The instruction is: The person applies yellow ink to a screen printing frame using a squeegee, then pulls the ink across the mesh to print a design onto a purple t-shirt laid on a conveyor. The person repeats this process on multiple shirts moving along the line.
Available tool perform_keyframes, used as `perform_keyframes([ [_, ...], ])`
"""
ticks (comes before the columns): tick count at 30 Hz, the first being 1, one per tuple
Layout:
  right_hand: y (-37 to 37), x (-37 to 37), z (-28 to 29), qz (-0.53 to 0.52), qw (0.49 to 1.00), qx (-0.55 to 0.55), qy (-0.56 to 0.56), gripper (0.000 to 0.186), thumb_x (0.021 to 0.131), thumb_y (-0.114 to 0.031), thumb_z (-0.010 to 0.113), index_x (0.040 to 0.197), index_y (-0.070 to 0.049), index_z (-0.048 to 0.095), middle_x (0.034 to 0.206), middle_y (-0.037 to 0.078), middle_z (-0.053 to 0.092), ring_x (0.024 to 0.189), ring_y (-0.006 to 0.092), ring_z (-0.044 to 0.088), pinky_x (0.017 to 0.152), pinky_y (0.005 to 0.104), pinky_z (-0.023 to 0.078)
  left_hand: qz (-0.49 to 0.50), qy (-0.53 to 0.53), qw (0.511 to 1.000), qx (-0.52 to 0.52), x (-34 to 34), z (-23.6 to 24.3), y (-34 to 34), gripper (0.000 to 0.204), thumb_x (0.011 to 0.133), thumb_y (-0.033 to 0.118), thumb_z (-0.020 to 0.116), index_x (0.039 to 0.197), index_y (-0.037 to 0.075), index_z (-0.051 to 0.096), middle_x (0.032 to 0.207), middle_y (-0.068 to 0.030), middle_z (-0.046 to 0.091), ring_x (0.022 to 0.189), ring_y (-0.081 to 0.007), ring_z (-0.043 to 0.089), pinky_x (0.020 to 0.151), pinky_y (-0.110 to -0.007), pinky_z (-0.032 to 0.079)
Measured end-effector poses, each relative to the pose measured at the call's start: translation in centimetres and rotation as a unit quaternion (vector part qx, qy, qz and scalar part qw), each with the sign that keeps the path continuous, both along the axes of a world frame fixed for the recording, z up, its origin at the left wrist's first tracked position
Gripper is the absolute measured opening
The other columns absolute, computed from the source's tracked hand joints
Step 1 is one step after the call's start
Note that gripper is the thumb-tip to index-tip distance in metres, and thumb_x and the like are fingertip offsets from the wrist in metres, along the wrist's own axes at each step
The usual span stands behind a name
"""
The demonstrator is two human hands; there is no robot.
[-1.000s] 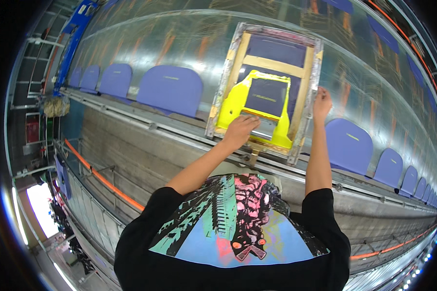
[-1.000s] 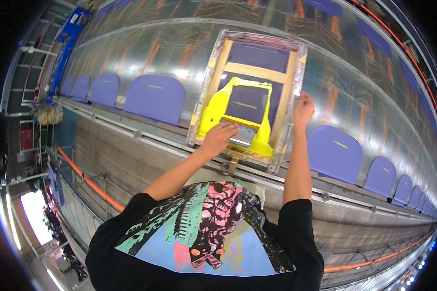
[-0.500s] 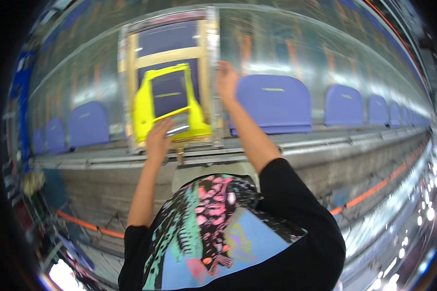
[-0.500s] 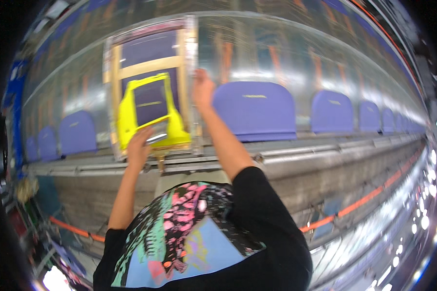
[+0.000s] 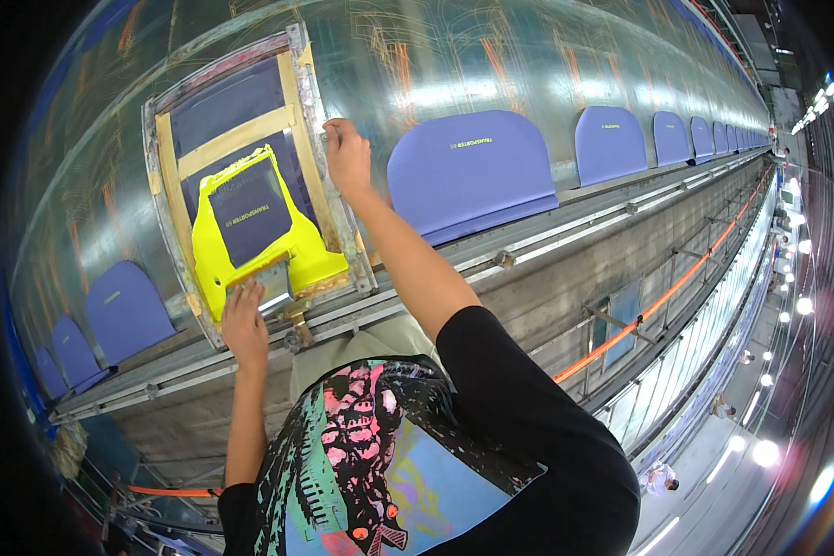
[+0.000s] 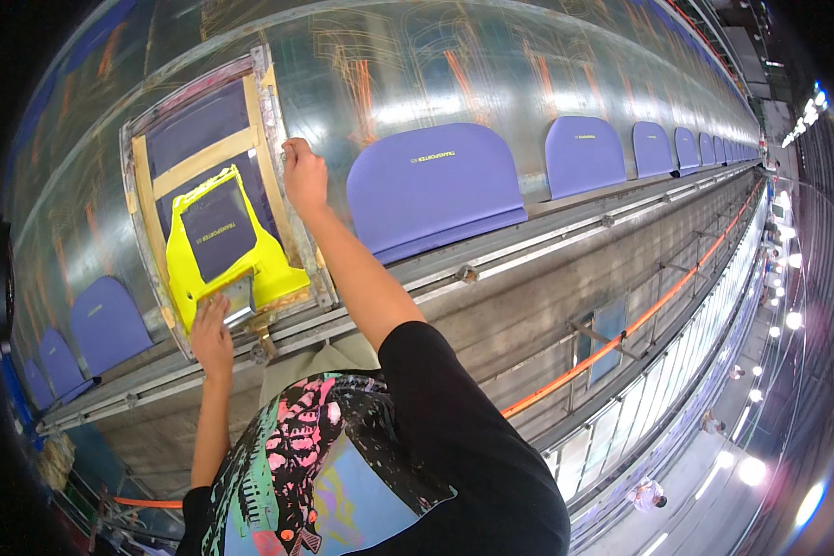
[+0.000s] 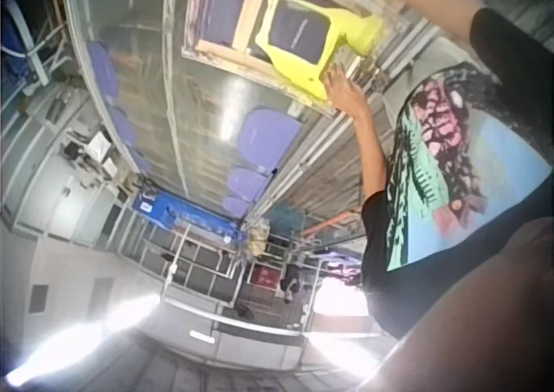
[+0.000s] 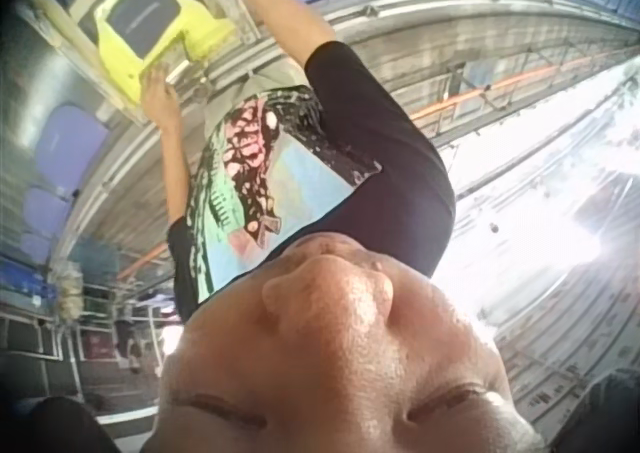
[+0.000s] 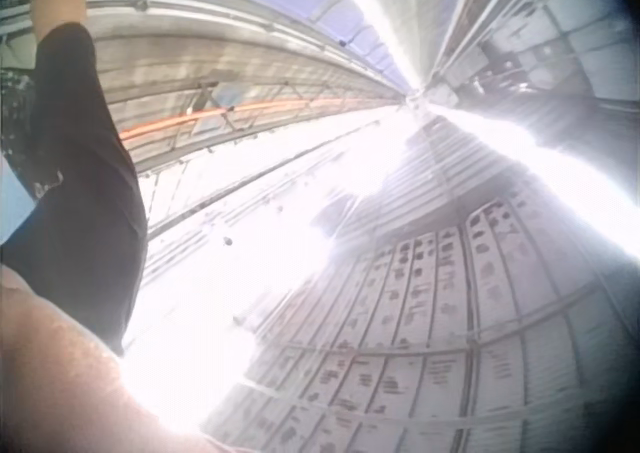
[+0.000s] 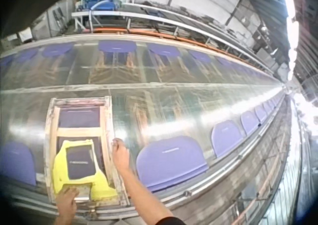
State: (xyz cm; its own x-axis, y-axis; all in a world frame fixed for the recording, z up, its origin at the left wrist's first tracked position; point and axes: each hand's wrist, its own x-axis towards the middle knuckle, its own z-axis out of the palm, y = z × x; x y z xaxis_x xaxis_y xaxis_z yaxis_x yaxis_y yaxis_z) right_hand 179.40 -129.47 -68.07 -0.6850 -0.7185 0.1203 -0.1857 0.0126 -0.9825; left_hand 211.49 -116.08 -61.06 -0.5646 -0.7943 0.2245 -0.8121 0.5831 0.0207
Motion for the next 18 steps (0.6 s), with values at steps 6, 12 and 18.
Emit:
perform_keyframes([
  [6,0.7,1.6,1.6,0.017,0.998,0.055,0.013,0.014,0.102,-0.021,0.058,0.108,-0.011,0.067,0.08,0.022,0.07,0.079,0.0472,0.066,0.073,0.0569,0.051,0.108,0.024,0.992,0.065,-1.5,6.2,-12.7,0.043,0.085,-0.002,0.064,0.121,0.019,0.074,0.093,-0.0119,0.07,0.079,-0.0285,0.064,0.079,-0.037,0.053],
  [12,1.4,3.1,1.1,0.005,0.999,-0.019,0.037,0.013,0.101,-0.018,0.059,0.108,-0.009,0.065,0.087,0.025,0.07,0.086,0.0475,0.067,0.075,0.0565,0.051,0.066,0.017,0.996,-0.051,-2.2,4.7,-15.8,0.044,0.08,-0.007,0.061,0.114,0.018,0.075,0.098,-0.0134,0.073,0.09,-0.033,0.069,0.08,-0.042,0.055],
  [18,4.3,-4.4,-3.2,0.009,0.996,0.025,0.081,0.024,0.106,-0.023,0.048,0.112,-0.006,0.064,0.092,0.027,0.069,0.085,0.0497,0.067,0.072,0.0583,0.052,-0.085,0.115,0.987,-0.078,-6.3,-3.2,-5.5,0.043,0.069,-0.011,0.058,0.103,0.011,0.074,0.105,-0.0095,0.076,0.099,-0.0294,0.071,0.081,-0.043,0.055],
])
